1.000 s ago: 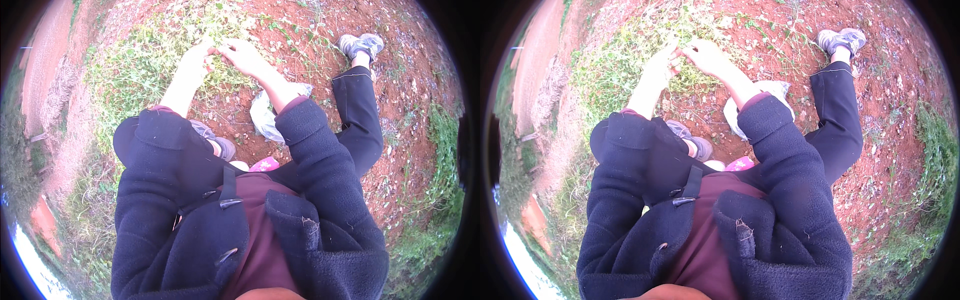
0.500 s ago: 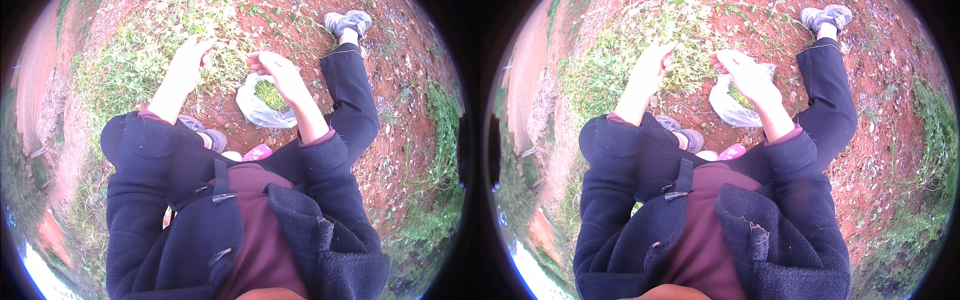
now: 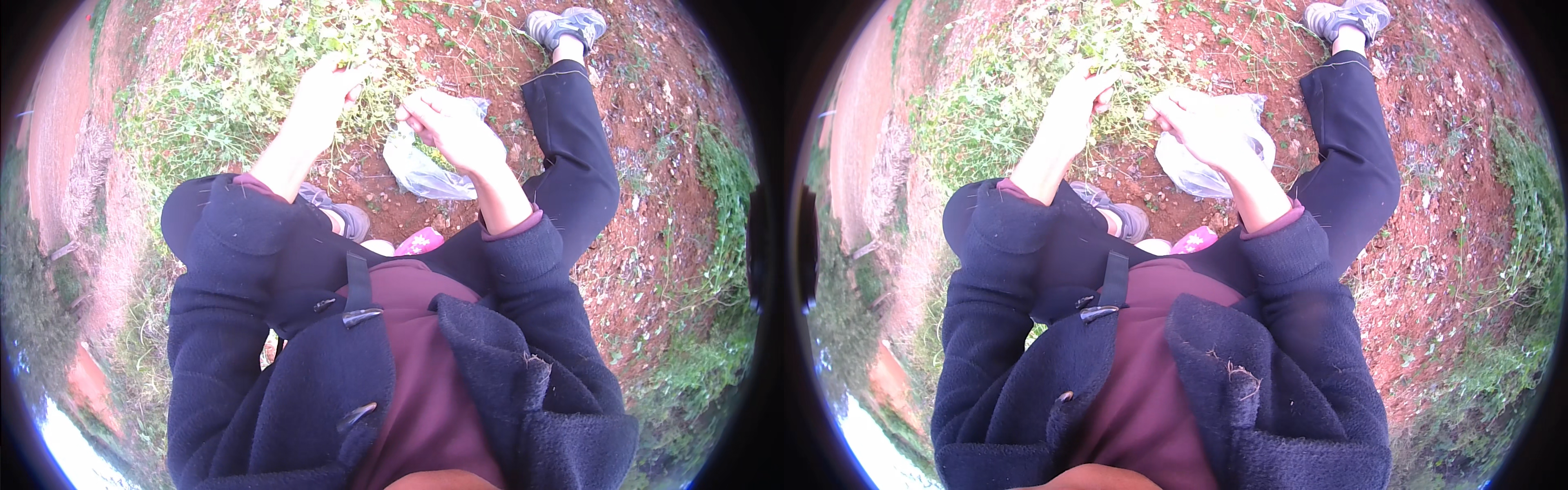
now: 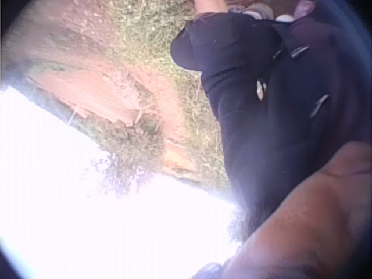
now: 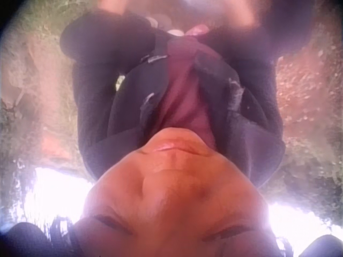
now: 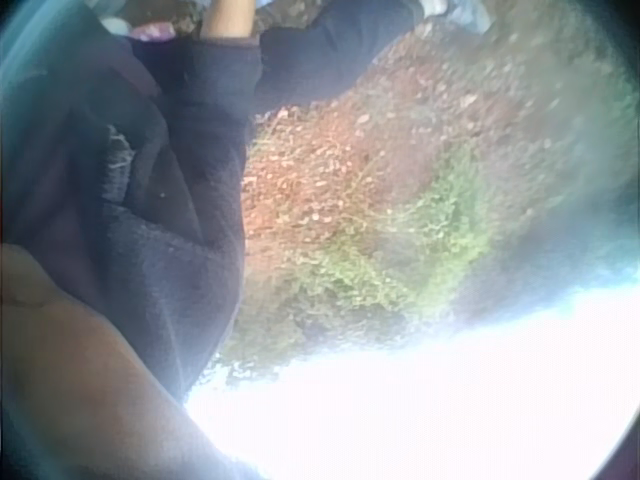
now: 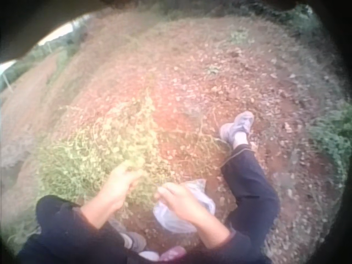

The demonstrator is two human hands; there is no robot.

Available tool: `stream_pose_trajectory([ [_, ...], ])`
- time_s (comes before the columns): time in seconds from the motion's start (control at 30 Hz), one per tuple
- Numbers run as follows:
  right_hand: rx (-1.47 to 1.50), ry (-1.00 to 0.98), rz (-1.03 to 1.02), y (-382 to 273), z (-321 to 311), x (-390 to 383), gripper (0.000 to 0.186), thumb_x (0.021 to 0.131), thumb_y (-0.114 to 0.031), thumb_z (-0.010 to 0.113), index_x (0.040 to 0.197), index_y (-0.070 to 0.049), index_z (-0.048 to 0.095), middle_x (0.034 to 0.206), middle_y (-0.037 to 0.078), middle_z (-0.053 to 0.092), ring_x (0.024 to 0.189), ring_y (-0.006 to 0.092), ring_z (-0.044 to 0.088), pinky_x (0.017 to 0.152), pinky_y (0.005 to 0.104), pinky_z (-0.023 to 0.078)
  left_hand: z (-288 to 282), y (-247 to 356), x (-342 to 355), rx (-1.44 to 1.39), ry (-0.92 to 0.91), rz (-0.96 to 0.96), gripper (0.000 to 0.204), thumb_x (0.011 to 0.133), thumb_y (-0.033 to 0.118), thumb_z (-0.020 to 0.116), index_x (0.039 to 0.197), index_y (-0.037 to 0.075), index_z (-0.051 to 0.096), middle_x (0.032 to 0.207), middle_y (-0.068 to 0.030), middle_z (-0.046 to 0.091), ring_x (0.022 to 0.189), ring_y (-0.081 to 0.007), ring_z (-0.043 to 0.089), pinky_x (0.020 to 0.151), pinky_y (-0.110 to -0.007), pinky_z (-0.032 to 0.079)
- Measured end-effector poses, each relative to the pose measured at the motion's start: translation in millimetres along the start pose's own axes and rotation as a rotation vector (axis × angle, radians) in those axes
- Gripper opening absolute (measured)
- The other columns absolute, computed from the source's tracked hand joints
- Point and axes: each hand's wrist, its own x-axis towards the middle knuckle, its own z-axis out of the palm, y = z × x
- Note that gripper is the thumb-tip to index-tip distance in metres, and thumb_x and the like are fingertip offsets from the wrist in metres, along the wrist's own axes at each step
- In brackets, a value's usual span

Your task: The person repeatedly picks small green plants from the ground and places them into a white plastic bag. The person uses both hands to gather and deposit the plants.

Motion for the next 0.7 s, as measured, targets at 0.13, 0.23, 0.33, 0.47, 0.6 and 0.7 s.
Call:
stream_pose_trajectory([
  [0.13, 0.144, -0.035, 0.072, 6.8, -6.4, -1.1, 0.026, 0.096, -0.025, 0.05, 0.083, -0.004, 0.058, 0.066, -0.006, 0.044, 0.056, 0.0025, 0.034, 0.049, 0.018, 0.025, 2.7, -1.1, -0.4, 0.034, -0.027, 0.021, 0.014, 0.09, 0.017, 0.06, 0.095, 0.006, 0.054, 0.067, 0.0041, 0.044, 0.056, -0.0051, 0.038, 0.053, -0.021, 0.032],
  [0.23, 0.231, -0.107, 0.066, 9.6, -14.2, -2.2, 0.023, 0.093, -0.024, 0.056, 0.089, -0.003, 0.064, 0.068, -0.004, 0.05, 0.056, 0.0023, 0.038, 0.048, 0.0176, 0.029, -2.8, -1.4, 3.4, -0.029, -0.012, 0.033, 0.017, 0.091, 0.019, 0.059, 0.101, 0.006, 0.057, 0.075, 0.002, 0.05, 0.063, -0.0063, 0.045, 0.059, -0.021, 0.038],
  [0.33, 0.286, -0.224, 0.126, 11.5, -25.5, -2.5, 0.022, 0.093, -0.021, 0.056, 0.094, -0.001, 0.063, 0.068, -0.003, 0.05, 0.055, 0.0035, 0.037, 0.048, 0.0177, 0.028, -12.8, 1.9, 7.5, -0.067, 0.116, 0.043, 0.024, 0.091, 0.02, 0.058, 0.111, 0.007, 0.055, 0.103, -0.0034, 0.061, 0.088, -0.0115, 0.059, 0.078, -0.026, 0.047],
  [0.47, 0.528, -0.155, 0.09, 18.4, -27.5, 7.0, 0.023, 0.093, -0.021, 0.057, 0.096, 0.001, 0.062, 0.071, -0.003, 0.049, 0.056, 0.0046, 0.036, 0.05, 0.0194, 0.029, -11.9, -0.5, 4.8, -0.275, -0.02, 0.005, 0.033, 0.092, 0.018, 0.058, 0.121, 0.007, 0.049, 0.106, -0.0037, 0.061, 0.094, -0.0134, 0.061, 0.079, -0.027, 0.048],
  [0.6, 0.485, -0.061, -0.013, 24.8, -13.4, 18.8, 0.019, 0.094, -0.021, 0.057, 0.095, -0.002, 0.061, 0.07, -0.005, 0.044, 0.057, 0.0039, 0.034, 0.052, 0.0196, 0.029, -7.5, -2.7, 6.5, -0.17, -0.039, -0.012, 0.027, 0.09, 0.016, 0.06, 0.115, 0.007, 0.052, 0.099, -0.0016, 0.061, 0.088, -0.0098, 0.06, 0.072, -0.024, 0.047],
  [0.7, 0.243, 0.01, -0.015, 20.7, -1.7, 20.1, 0.023, 0.092, -0.027, 0.06, 0.096, -0.004, 0.062, 0.072, -0.004, 0.048, 0.06, 0.0048, 0.036, 0.056, 0.0192, 0.03, -2.4, -5.1, 7.4, -0.104, -0.084, -0.016, 0.022, 0.089, 0.015, 0.061, 0.109, 0.007, 0.054, 0.096, -0.0009, 0.061, 0.081, -0.008, 0.058, 0.067, -0.022, 0.046],
])
